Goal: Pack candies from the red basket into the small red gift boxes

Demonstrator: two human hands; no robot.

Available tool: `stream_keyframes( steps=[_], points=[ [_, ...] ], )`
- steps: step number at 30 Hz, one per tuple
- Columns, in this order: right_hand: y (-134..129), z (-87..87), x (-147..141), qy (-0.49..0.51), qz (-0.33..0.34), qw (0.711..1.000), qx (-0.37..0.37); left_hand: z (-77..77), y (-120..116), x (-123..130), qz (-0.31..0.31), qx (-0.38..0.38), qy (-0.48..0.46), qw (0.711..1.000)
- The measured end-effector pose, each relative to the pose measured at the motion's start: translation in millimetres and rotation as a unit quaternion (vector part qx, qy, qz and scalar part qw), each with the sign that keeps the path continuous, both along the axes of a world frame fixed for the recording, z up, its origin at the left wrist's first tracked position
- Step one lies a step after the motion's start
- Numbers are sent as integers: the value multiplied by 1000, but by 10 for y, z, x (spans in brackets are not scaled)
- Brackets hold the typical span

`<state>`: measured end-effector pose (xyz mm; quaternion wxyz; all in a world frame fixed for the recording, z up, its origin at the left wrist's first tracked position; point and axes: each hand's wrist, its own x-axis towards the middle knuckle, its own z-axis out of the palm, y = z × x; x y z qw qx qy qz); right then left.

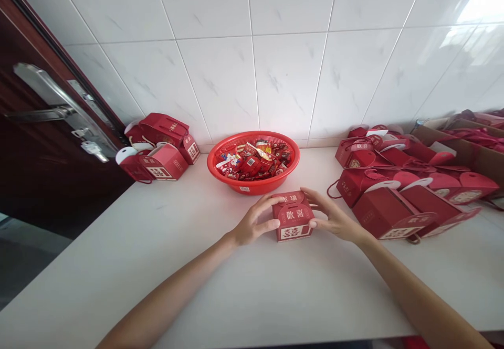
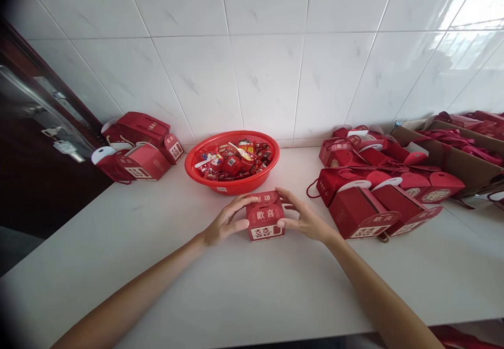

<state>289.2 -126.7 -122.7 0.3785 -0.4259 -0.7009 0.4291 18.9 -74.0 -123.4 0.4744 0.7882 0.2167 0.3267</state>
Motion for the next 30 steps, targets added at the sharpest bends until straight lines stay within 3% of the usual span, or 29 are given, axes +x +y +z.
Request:
stream_keyframes(
  steps=[12,30],
  points=[
    [-86,77,-218,83,-80,990,-77,-13,-68,78,50,-31,-7,998],
    [-100,20,-297,88,-111,987,-77,-10,-116,99,53,-27,9,998]
  ],
)
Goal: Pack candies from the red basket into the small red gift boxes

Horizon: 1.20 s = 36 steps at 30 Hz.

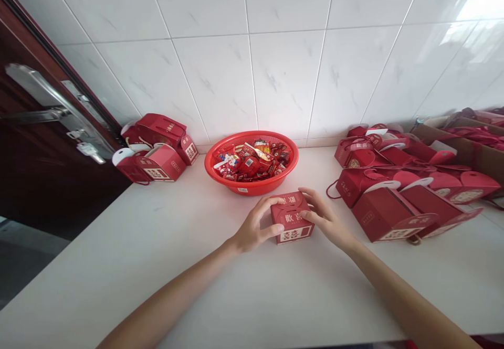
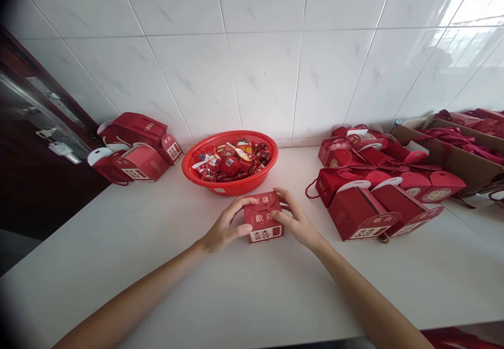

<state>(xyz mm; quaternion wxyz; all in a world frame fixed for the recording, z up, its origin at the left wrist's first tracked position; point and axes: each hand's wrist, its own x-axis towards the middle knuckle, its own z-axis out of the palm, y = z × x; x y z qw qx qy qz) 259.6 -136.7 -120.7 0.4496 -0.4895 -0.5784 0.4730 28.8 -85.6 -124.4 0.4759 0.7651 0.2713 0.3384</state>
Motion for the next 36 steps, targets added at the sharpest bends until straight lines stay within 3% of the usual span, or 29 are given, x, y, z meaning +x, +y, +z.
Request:
stream_keyframes(
  steps=[4,8,14,24,30,36],
  points=[
    [34,26,25,-63,-21,995,76,-1,4,-3,-1,2,-2,1000],
    [57,198,73,-185,-46,967,168,16,7,-10,-4,16,-5,1000],
    [183,528,65,-342,51,901,262,27,15,-18,-14,29,-28,999],
    [302,762,-73,-465,115,821,310,49,-9,-24,-12,11,-44,999],
    [339,857,-96,-483,154,810,294,28,-13,-23,-15,-4,-52,999],
    [429,935,-138,-489,189,821,226,26,-3,-22,-19,-6,-53,998]
  ],
)
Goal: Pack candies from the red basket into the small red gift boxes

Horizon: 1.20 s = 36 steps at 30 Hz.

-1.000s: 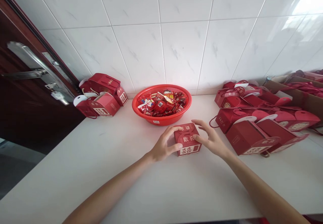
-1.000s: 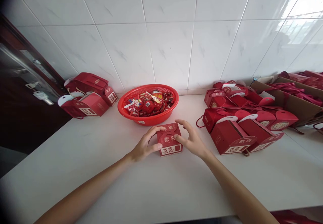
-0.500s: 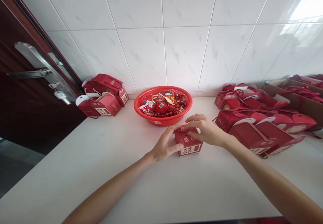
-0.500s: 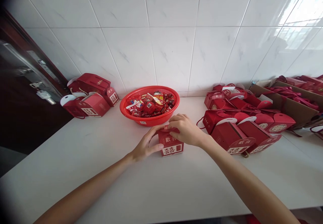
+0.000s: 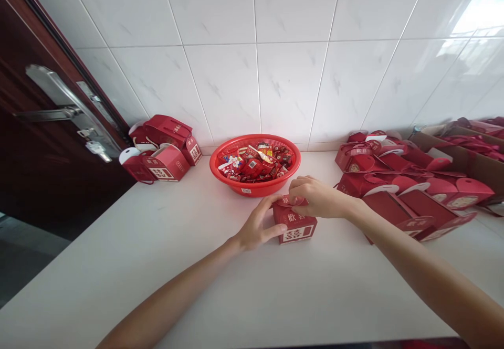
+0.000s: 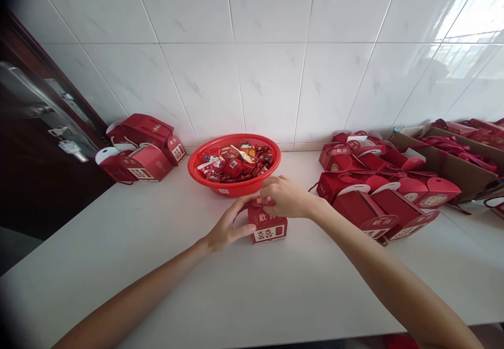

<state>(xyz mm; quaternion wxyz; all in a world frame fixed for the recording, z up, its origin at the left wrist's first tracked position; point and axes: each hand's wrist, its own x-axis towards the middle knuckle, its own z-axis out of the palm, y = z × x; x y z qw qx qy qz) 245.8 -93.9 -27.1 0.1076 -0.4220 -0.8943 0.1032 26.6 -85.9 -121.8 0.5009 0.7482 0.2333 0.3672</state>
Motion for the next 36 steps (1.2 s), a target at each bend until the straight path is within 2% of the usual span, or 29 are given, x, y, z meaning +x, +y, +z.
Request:
stream_keyframes(
  steps=[9,17,26,36],
  points=[
    [89,108,-81,-57,13,998,-26,11,2,5,0,-2,1,1000],
    [113,124,-136,-101,31,994,-28,17,-2,11,-11,-7,-3,1000],
    [172,155,-144,-99,49,993,-33,46,-25,22,-28,-2,-27,999],
    [176,202,8,-55,35,998,-23,-124,29,3,-10,27,14,999]
  ],
)
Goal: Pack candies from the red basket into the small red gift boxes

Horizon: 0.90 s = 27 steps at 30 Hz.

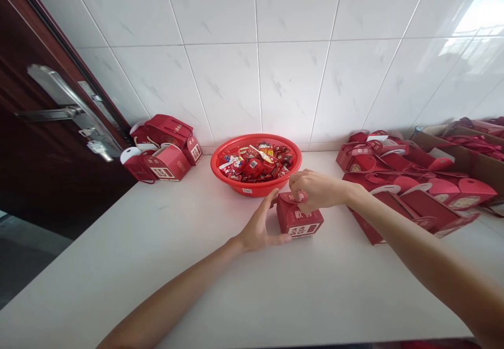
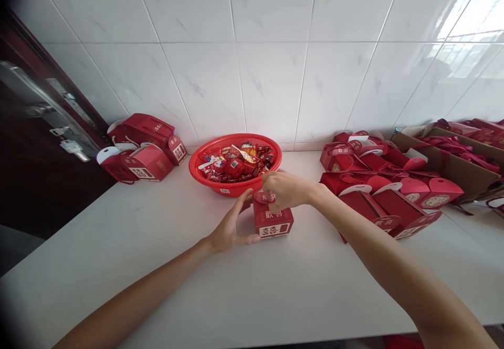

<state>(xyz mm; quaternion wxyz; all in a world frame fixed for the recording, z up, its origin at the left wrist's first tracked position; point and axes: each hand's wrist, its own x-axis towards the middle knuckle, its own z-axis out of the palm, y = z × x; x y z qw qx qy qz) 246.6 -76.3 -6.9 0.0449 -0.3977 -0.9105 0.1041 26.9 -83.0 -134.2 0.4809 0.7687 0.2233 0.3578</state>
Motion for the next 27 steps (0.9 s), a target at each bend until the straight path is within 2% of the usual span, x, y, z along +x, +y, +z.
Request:
stream_keyframes(
  steps=[12,22,27],
  points=[
    [-2,198,41,3,-46,999,-28,-113,58,-3,5,-8,1,1000],
    [101,121,38,19,-50,995,-84,-29,-9,10,-2,-59,17,998],
    [164,73,86,36,-55,992,-104,-42,-12,1,-2,-80,31,996]
  ],
)
